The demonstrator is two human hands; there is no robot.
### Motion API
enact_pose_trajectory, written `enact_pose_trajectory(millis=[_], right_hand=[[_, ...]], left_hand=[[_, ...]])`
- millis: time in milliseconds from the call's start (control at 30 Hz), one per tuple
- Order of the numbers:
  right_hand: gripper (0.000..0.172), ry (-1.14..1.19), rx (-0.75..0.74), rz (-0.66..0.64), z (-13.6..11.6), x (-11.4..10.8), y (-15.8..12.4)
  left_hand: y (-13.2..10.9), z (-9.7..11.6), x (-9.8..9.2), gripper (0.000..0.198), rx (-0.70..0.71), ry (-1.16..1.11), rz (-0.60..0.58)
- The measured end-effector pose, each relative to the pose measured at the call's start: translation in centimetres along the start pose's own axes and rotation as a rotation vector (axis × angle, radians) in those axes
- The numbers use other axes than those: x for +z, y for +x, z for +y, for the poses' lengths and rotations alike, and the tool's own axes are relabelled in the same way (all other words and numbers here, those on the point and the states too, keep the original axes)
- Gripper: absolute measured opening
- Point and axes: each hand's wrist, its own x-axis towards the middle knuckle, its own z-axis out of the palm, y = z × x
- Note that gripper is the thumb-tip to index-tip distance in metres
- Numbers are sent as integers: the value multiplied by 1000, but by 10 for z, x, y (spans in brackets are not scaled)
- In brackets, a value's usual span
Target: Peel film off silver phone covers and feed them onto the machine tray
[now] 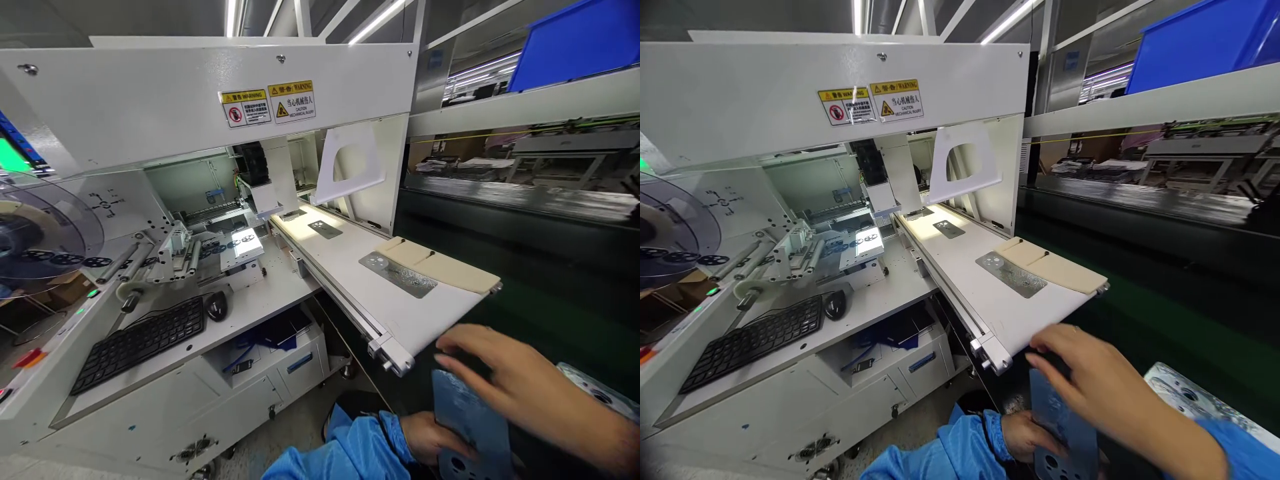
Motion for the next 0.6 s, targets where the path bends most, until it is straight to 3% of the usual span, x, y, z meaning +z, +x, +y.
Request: enact_pose_trajectory(millis=[100, 167, 233, 300, 367, 467, 533, 600], right_hand=[[37, -43, -25, 22, -7, 2, -50], [38, 22, 34, -58, -10, 1, -76], [37, 125, 179, -142, -12, -9, -96], [34, 200, 405, -138, -11, -29, -113], [38, 290, 693, -39, -5, -52, -130], [55, 477, 1079, 224, 11, -77, -158], [56, 530, 1193, 418, 24, -85, -173], [46, 495, 1246, 500, 40, -87, -183]], left_hand=[[2, 5, -6, 65, -12, 204, -80], [0, 11, -3, 57, -93, 273, -152], [-6, 18, 5, 60, -191, 344, -182], [-13, 29, 17, 64, -122, 472, -109], [-14, 42, 28, 71, 21, 472, -26], [-1, 64, 48, 62, 164, 399, 106], [19, 79, 65, 50, 256, 445, 151], [44, 93, 80, 42, 333, 591, 192]])
